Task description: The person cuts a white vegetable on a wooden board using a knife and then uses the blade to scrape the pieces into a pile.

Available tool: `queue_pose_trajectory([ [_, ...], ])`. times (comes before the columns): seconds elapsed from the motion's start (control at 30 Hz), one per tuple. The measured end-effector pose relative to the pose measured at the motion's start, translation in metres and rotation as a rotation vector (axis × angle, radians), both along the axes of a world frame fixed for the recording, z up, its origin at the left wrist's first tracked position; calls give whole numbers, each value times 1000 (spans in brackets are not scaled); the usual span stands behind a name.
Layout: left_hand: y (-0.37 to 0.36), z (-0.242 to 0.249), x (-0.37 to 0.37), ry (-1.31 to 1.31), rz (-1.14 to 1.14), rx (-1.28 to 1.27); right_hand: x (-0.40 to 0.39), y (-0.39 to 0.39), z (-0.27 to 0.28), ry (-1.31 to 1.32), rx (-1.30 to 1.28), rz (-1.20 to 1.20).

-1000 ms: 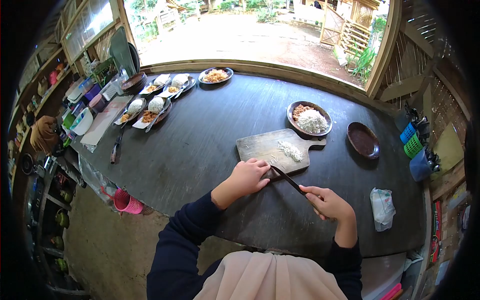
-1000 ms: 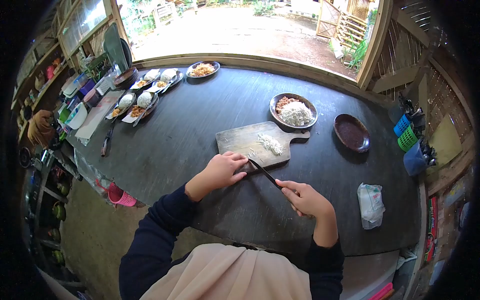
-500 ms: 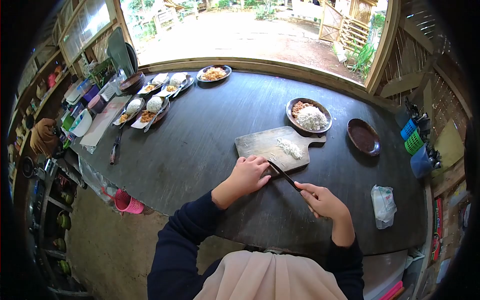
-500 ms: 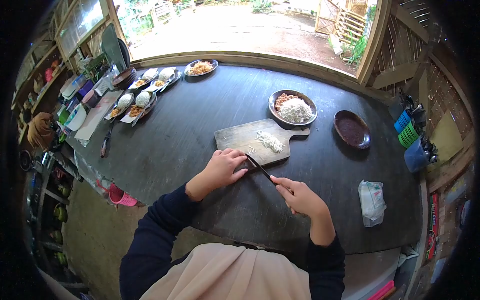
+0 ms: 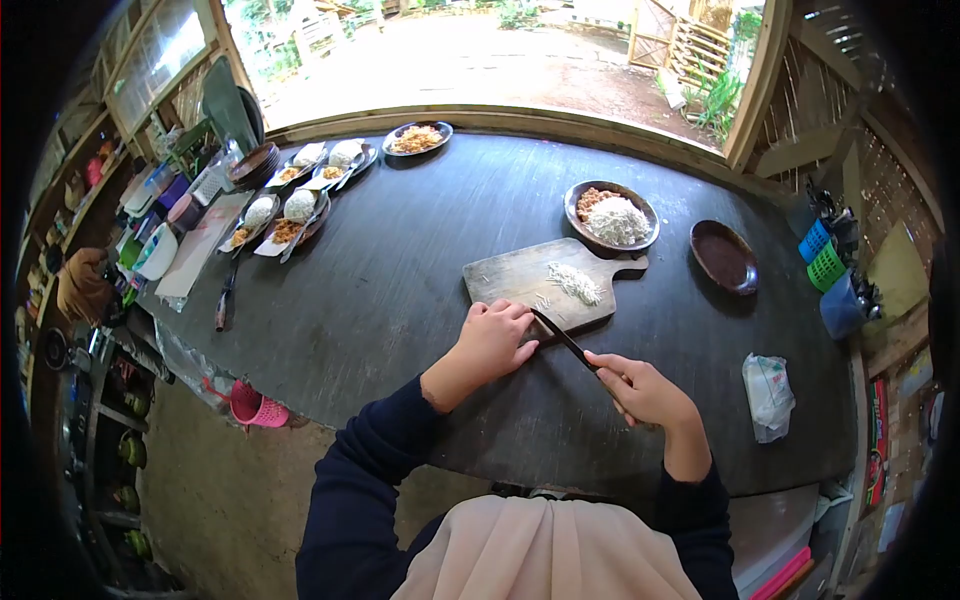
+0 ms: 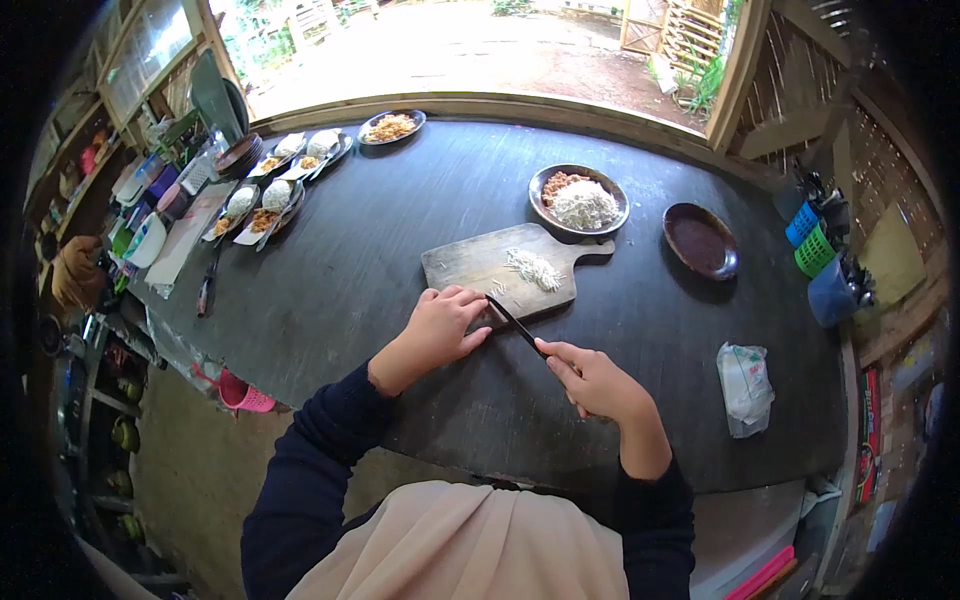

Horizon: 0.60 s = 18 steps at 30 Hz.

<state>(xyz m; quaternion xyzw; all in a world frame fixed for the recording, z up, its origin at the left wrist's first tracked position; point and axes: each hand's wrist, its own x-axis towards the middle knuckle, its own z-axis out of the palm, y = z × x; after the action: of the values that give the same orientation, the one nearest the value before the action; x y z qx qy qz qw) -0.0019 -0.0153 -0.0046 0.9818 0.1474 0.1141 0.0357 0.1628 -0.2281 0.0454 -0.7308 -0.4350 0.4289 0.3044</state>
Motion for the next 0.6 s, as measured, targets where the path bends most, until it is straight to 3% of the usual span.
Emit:
queue_pose_trajectory([
  [0.6,9,-6,-3,-130,-30,-91,2,-9,10,-79,-22,10],
])
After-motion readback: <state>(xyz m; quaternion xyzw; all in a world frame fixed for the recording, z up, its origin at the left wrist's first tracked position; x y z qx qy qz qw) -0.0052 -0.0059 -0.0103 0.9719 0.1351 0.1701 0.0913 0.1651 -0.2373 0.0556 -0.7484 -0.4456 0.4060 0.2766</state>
